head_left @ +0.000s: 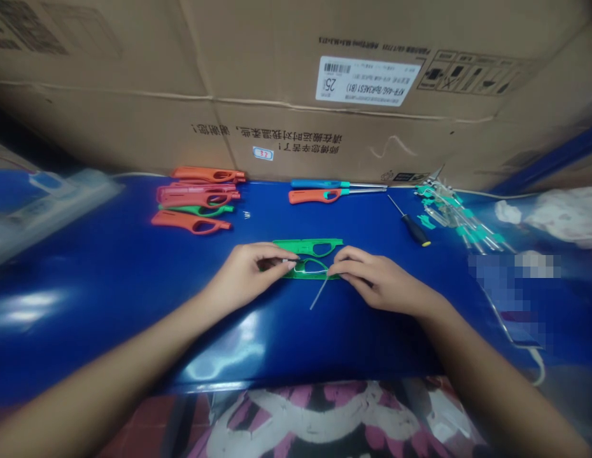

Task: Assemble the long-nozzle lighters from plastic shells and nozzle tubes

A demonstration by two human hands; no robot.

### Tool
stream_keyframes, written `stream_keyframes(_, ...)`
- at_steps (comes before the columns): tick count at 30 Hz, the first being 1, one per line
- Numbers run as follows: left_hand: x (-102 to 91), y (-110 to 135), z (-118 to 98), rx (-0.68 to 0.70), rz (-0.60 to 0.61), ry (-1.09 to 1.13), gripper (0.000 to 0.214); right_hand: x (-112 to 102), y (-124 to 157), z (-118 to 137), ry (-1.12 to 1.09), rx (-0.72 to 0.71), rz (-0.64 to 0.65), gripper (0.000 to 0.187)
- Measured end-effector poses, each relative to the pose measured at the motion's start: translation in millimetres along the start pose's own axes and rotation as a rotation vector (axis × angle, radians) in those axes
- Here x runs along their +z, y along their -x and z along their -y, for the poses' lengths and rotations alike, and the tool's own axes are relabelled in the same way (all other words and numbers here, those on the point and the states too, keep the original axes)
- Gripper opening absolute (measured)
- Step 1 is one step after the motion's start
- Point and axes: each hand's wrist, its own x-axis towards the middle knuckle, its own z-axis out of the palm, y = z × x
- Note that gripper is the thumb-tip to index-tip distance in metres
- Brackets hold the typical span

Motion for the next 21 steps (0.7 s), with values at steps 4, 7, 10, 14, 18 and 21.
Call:
stream_keyframes(4, -1.1, 0, 1, 0.218, -0.007, -0.218, 0.017, 1, 0, 0, 0.013, 0.016, 0.010, 0.032)
stream_keyframes(7, 2.0, 1, 4, 0.286, -0.015, -0.277, 0.016, 1, 0, -1, 0.022, 0.019, 0.024, 0.033)
stream_keyframes(10, 6.1, 0, 7, 0.301, -0.029, -0.275, 0.016, 1, 1, -1, 0.027, 0.021, 0.033, 0.033)
stream_keyframes(14, 11.0, -1, 9, 0.309, -0.046, -0.253, 0.015, -2, 2, 0, 0.043, 0.034, 0.050, 0.033)
stream_keyframes(18, 15.1, -3, 11, 0.307, -0.050, -0.243, 0.016, -6, 5, 1, 0.051, 0.059, 0.072, 0.032)
stream_keyframes(21, 17.3, -2, 14, 0.310, -0.035, -0.240, 0.017, -8, 6, 1, 0.047, 0.074, 0.086, 0.032)
